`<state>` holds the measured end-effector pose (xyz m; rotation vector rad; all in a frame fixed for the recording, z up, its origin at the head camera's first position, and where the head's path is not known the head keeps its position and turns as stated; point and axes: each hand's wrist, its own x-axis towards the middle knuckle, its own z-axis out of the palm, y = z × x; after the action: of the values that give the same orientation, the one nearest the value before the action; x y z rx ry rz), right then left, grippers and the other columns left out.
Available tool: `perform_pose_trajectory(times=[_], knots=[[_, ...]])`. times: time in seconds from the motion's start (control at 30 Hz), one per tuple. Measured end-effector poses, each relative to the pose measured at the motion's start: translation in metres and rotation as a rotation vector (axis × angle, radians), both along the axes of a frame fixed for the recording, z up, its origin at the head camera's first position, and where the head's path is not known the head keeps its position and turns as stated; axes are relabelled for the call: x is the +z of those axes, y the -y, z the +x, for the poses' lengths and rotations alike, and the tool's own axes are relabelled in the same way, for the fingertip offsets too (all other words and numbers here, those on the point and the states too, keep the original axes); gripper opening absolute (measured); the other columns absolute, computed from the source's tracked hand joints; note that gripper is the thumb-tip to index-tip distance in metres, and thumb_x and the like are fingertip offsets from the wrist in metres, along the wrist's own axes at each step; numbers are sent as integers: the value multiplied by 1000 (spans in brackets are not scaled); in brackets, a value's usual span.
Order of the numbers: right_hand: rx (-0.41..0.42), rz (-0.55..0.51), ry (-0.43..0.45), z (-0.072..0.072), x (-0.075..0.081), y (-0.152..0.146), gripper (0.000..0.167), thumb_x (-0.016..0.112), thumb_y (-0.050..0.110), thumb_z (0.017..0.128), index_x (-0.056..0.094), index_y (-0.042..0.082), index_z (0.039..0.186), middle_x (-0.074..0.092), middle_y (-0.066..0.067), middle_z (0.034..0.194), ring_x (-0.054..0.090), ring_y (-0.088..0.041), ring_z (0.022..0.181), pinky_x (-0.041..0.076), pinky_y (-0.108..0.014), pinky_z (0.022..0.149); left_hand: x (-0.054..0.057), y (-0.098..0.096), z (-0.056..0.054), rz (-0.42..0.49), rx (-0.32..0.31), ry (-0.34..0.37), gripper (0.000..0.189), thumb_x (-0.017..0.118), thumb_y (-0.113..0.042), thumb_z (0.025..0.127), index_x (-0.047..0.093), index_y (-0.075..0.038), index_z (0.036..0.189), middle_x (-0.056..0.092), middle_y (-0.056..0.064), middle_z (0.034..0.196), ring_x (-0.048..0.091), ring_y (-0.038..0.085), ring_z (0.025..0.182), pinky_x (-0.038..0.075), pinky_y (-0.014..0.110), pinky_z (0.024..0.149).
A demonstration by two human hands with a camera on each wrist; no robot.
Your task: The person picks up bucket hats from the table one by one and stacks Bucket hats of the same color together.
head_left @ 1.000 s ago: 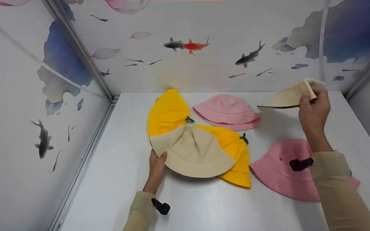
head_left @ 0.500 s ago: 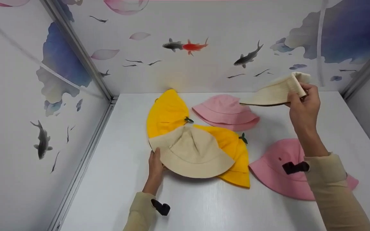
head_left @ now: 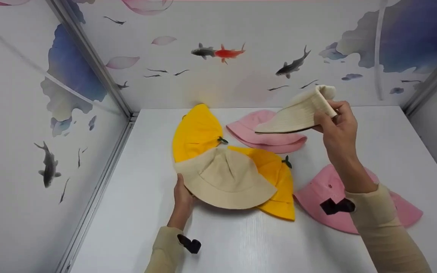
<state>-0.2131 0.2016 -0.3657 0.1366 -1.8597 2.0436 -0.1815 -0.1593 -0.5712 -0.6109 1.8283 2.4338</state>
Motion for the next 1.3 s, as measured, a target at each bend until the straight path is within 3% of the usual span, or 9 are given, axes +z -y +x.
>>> perform_pose_trajectory(times=[0.13,0.33,0.53,0.77,0.9,1.17,1.3], knots=[[64,-4,4,4,1,10,18,53,3,99,50,5,117,55,-12,122,67,-21,101,58,-23,86,-1,-1,-1,50,11,16,64,14,-54,107,34,-17,155,44,8,157,46,18,138,41,31,111],[126,5,18,6,-2,29,18,51,1,99,49,8,115,58,-10,119,67,-20,98,59,-25,85,-2,-1,-2,84,27,54,63,16,-53,107,36,-16,154,48,10,153,56,12,122,50,23,93],[170,62,-37,4,-8,58,19,51,-2,97,49,3,115,57,-11,121,66,-19,103,59,-25,87,-4,1,0,56,29,79,64,17,-55,107,39,-17,153,53,10,149,60,8,111,51,21,86],[258,19,-38,7,-11,90,18,52,-4,96,50,-1,114,56,-15,120,68,-19,99,61,-29,82,-7,3,2,88,5,77,65,16,-54,107,31,-15,156,43,10,156,48,18,135,45,27,104],[313,9,-79,11,-13,106,16,53,-4,95,50,-4,110,57,-12,116,66,-17,93,60,-26,80,-7,3,1,108,24,84,62,16,-50,108,30,-13,156,44,11,154,49,19,134,46,29,105],[504,11,-75,18,-17,134,16,53,-4,95,48,-6,111,57,-15,130,62,-19,108,59,-29,83,-7,5,4,77,8,138,64,15,-53,107,26,-17,158,43,12,155,48,21,135,44,35,108],[642,20,-59,20,-22,141,18,51,-1,98,43,-9,112,48,-21,148,58,-25,122,58,-34,90,-10,6,7,88,8,146,65,21,-57,106,31,-15,155,53,11,142,56,18,119,49,31,95]])
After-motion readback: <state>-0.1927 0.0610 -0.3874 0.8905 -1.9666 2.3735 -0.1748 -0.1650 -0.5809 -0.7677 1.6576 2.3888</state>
